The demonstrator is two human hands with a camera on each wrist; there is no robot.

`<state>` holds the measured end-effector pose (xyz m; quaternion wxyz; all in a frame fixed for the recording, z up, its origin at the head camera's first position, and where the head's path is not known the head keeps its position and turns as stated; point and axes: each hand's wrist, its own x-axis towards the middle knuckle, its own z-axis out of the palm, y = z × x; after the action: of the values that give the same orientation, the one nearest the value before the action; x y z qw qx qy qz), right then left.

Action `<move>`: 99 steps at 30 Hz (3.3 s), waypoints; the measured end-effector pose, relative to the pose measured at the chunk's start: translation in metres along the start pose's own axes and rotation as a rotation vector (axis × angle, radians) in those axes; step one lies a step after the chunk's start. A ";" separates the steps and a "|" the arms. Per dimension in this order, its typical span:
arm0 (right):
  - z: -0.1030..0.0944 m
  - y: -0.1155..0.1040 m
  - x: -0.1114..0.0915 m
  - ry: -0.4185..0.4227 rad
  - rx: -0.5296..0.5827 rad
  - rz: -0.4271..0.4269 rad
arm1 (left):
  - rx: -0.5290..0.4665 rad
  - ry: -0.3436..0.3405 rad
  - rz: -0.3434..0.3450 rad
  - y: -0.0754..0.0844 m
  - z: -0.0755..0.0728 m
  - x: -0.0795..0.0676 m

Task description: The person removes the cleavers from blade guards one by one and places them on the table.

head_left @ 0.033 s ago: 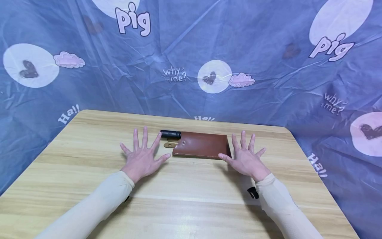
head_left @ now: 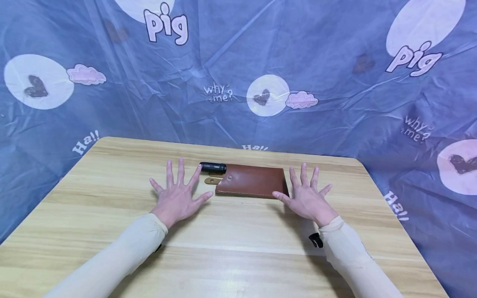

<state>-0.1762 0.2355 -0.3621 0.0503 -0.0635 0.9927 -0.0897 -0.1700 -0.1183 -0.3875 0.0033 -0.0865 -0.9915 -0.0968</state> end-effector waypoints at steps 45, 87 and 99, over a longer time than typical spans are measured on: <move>0.005 -0.002 0.050 -0.027 0.223 -0.333 | -0.384 0.315 0.361 0.002 -0.008 0.039; 0.011 0.001 0.089 -0.037 0.315 -0.366 | -0.395 0.060 0.342 -0.002 -0.016 0.086; 0.011 0.001 0.089 -0.123 0.319 -0.378 | -0.370 -0.006 0.342 0.000 -0.016 0.095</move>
<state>-0.2625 0.2229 -0.3808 0.1021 -0.2444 0.9316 -0.2489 -0.2637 -0.1053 -0.3700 0.0007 -0.2526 -0.9279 -0.2743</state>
